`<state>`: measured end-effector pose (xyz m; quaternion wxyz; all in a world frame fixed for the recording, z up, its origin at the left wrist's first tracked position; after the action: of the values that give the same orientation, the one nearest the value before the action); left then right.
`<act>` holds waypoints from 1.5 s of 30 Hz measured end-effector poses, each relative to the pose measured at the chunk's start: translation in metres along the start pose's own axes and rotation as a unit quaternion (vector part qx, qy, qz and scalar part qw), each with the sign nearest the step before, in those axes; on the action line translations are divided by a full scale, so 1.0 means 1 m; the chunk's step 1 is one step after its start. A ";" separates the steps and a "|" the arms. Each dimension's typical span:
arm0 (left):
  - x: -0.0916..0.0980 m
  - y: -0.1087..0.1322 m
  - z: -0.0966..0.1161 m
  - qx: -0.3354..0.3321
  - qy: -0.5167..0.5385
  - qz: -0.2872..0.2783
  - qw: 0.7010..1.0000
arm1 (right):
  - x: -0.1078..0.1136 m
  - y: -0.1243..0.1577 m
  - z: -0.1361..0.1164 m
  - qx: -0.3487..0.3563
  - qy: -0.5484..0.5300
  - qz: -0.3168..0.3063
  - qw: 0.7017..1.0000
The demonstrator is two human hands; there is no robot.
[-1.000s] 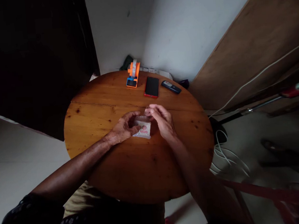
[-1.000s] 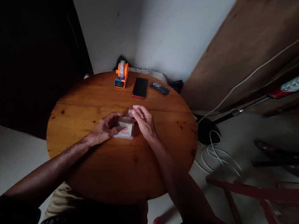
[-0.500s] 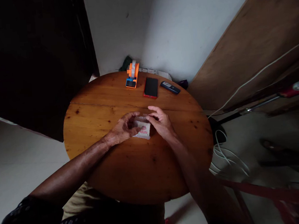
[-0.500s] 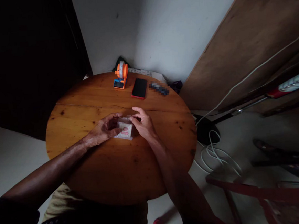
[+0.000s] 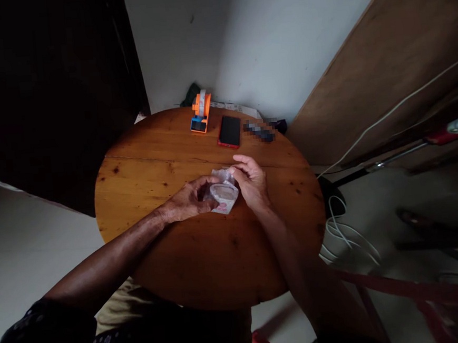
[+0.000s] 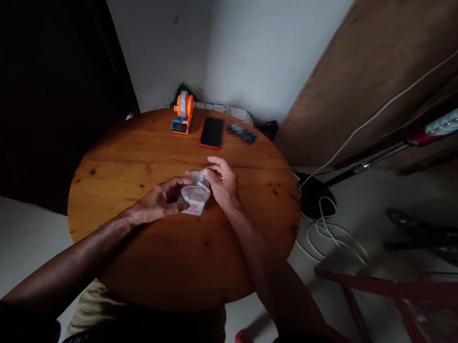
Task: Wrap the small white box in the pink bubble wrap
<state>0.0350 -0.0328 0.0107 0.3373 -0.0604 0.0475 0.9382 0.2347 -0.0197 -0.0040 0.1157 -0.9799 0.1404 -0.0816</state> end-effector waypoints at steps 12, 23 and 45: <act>0.003 -0.007 -0.013 0.005 0.028 0.052 0.998 | 0.023 0.000 -0.008 0.005 0.003 0.022 1.000; 0.005 -0.003 -0.002 -0.027 0.021 0.042 0.999 | 0.015 0.005 -0.002 -0.048 0.055 -0.117 0.990; 0.012 -0.005 -0.003 0.005 0.042 0.057 0.997 | 0.010 0.008 -0.009 0.071 0.125 0.019 0.989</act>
<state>0.0295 -0.0217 0.0063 0.2816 -0.0955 0.0701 0.9522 0.2404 -0.0315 0.0040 0.1678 -0.9484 0.1667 -0.2113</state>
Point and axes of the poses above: each hand's wrist, its own y-axis away from the middle knuckle, its own x-axis out of the back of the hand, z = x × y, the point moved 1 cm from there along -y, towards the middle knuckle
